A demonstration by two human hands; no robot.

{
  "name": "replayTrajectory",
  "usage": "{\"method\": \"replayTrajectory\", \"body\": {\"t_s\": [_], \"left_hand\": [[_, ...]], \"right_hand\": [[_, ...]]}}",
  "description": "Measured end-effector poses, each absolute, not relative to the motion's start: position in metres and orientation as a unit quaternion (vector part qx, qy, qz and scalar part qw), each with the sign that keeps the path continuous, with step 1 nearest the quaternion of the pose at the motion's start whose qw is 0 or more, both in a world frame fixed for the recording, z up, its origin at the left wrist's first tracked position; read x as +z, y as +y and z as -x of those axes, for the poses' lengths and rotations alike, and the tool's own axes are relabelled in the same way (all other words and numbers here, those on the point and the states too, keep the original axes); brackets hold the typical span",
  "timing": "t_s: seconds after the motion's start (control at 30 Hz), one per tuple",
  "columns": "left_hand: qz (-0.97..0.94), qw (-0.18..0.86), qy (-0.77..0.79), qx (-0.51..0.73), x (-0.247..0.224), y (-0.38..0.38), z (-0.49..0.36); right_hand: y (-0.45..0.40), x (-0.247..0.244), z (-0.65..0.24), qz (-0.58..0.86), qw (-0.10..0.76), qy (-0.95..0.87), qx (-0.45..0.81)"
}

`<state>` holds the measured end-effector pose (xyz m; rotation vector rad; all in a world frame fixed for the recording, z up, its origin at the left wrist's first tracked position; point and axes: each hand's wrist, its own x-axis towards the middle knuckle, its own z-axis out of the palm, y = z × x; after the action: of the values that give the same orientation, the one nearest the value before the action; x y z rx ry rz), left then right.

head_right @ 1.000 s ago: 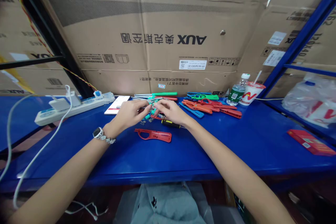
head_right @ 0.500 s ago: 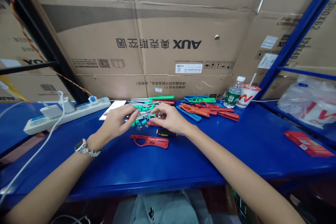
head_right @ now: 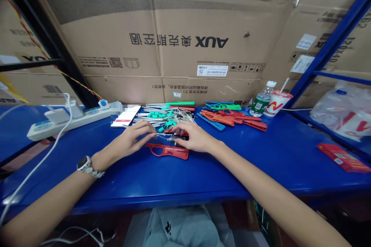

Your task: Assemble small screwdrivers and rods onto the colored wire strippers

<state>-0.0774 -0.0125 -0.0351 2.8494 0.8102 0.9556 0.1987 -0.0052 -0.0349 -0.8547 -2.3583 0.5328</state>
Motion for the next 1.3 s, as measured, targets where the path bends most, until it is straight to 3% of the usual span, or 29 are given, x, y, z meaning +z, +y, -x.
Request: {"method": "replayTrajectory", "body": {"t_s": [0.3,0.5,0.63,0.9,1.3], "left_hand": [[-0.891,0.005,0.29,0.349,-0.036,-0.013,0.076],[-0.91,-0.029,0.248,0.332,-0.033,-0.011,0.074],[-0.926,-0.057,0.209,0.309,-0.034,-0.013,0.081],[-0.939,-0.069,0.21,0.264,-0.044,-0.029,0.093],[-0.944,-0.086,0.225,0.225,-0.047,-0.034,0.098]], "right_hand": [[0.004,-0.035,-0.194,0.353,0.315,-0.864,0.173],[-0.009,-0.028,-0.186,0.334,0.356,-0.831,0.268],[-0.023,-0.03,-0.185,0.348,0.37,-0.824,0.251],[-0.046,-0.05,-0.179,0.335,0.314,-0.882,0.103],[-0.058,-0.048,-0.18,0.371,0.265,-0.887,0.069]]}}
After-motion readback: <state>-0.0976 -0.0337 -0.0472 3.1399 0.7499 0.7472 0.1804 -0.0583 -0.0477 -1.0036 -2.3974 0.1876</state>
